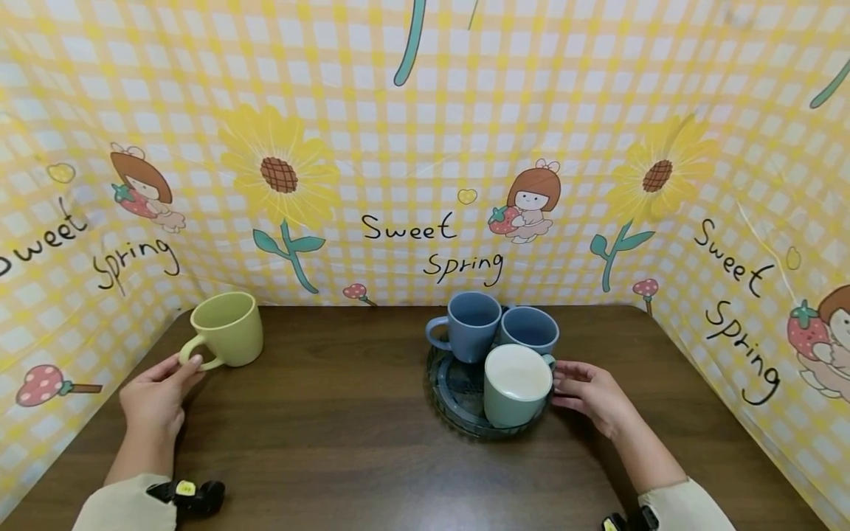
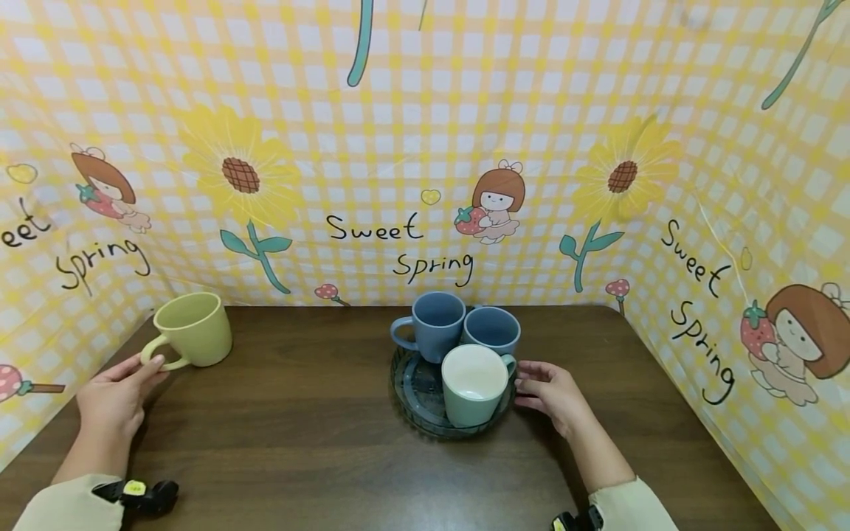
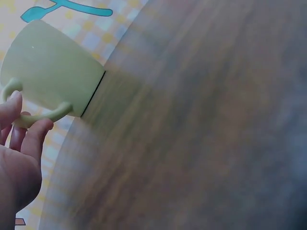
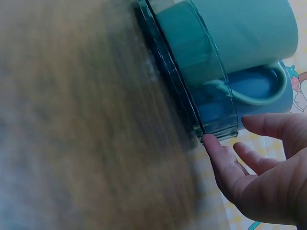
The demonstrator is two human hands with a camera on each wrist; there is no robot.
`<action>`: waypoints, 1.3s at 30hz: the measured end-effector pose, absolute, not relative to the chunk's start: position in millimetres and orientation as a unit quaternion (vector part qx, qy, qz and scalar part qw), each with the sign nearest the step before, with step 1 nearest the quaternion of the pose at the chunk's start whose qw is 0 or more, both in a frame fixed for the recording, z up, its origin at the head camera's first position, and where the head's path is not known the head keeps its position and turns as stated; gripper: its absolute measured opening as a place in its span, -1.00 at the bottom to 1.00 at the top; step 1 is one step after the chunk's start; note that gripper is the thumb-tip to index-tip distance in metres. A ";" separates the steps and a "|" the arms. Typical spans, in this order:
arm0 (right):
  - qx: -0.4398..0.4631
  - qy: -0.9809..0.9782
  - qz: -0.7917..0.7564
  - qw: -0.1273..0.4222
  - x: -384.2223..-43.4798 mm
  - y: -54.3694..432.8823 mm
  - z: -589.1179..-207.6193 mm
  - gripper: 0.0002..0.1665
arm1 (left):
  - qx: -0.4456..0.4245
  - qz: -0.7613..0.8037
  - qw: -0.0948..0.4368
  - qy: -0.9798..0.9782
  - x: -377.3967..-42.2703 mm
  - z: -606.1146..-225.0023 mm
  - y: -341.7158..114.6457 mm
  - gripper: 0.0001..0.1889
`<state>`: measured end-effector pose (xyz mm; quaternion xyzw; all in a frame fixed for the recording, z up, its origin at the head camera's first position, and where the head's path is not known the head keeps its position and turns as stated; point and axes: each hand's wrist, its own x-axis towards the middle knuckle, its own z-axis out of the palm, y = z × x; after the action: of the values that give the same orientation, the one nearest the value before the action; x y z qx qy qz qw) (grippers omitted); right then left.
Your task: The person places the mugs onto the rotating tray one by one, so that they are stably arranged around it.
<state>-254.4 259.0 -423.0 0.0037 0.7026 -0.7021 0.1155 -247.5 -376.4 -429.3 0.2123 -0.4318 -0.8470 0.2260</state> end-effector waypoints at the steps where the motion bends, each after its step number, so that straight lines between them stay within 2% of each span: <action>1: 0.000 0.705 -0.699 0.117 -255.6 259.4 -423.3 -0.33 | 0.214 -0.846 0.225 -0.434 -246.3 -429.6 -376.2 -0.80; 23: -0.027 0.696 -0.699 0.161 -278.6 270.8 -424.0 -0.31 | 0.191 -0.863 0.217 -0.414 -235.4 -427.5 -368.5 -0.78; 39: -0.027 0.727 -0.668 0.158 -284.5 267.3 -422.4 -0.31 | 0.163 -0.878 0.205 -0.400 -229.1 -424.3 -358.6 -0.77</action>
<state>-284.5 267.3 -422.4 -0.0269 0.7270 -0.6677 0.1576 -229.1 -358.6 -424.3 0.1630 -0.4003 -0.8781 0.2052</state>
